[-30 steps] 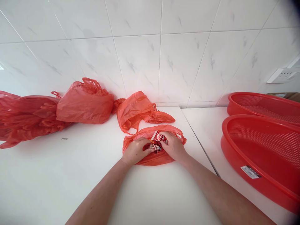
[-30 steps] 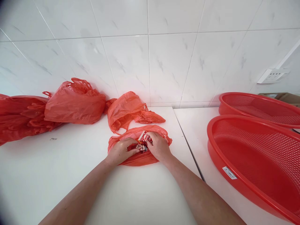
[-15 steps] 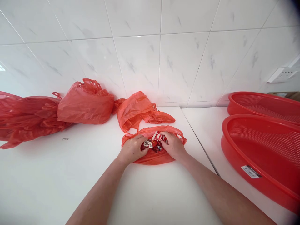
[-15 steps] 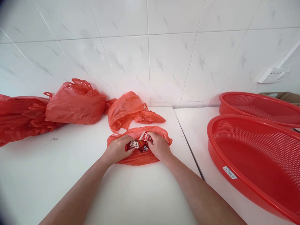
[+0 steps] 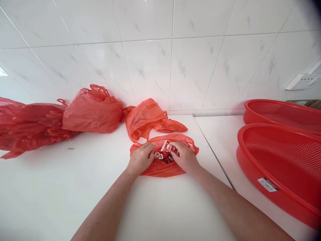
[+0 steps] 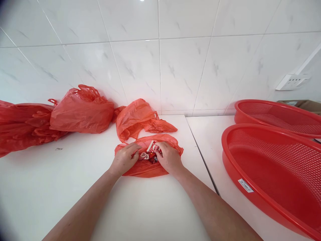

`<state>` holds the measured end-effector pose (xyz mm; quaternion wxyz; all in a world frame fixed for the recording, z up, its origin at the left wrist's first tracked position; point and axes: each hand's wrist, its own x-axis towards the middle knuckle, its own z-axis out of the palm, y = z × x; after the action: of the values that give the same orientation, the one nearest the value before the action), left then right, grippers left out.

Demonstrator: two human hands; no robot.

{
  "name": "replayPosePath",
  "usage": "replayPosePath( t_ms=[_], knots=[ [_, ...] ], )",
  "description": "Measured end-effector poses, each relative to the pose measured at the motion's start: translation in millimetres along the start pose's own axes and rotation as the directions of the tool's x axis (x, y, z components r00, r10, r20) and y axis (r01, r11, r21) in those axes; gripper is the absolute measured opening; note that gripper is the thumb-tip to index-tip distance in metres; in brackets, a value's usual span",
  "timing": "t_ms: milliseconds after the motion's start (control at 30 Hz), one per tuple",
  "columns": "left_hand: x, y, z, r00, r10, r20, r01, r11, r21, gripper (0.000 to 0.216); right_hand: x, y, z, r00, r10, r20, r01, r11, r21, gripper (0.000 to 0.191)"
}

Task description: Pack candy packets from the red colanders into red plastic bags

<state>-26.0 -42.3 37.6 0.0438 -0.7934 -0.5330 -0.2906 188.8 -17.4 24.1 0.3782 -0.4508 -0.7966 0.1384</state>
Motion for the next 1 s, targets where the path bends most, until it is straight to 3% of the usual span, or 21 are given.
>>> replayPosePath(
  t_ms=[300,467,600,733,867,1000],
  knots=[
    [-2,-8,7,0.968,0.026,-0.251,-0.029,1.0,-0.009,0.031,-10,-21,7,0.979,-0.205,0.009,0.204,0.978,0.043,0.034],
    [-1,-7,4,0.948,0.031,-0.316,-0.036,0.999,-0.012,0.025,-12,-34,14,0.959,-0.257,0.12,0.252,0.966,0.049,0.038],
    [-1,-3,1,0.971,0.035,-0.235,-0.045,0.998,-0.038,0.02,-7,-26,7,0.983,-0.149,0.106,0.152,0.988,-0.026,0.024],
    [-2,6,-3,0.996,0.075,-0.056,-0.08,0.992,-0.096,0.014,-3,-12,-4,0.996,-0.008,0.087,0.017,0.995,-0.101,0.013],
    [-1,11,-6,0.984,0.102,0.148,-0.088,0.991,-0.097,0.011,0,-8,-8,0.978,0.105,0.18,-0.079,0.986,-0.145,0.012],
    [0,10,-6,0.976,0.071,0.204,-0.053,0.995,-0.09,0.017,2,-11,-11,0.936,0.147,0.321,-0.091,0.979,-0.184,0.02]
  ],
)
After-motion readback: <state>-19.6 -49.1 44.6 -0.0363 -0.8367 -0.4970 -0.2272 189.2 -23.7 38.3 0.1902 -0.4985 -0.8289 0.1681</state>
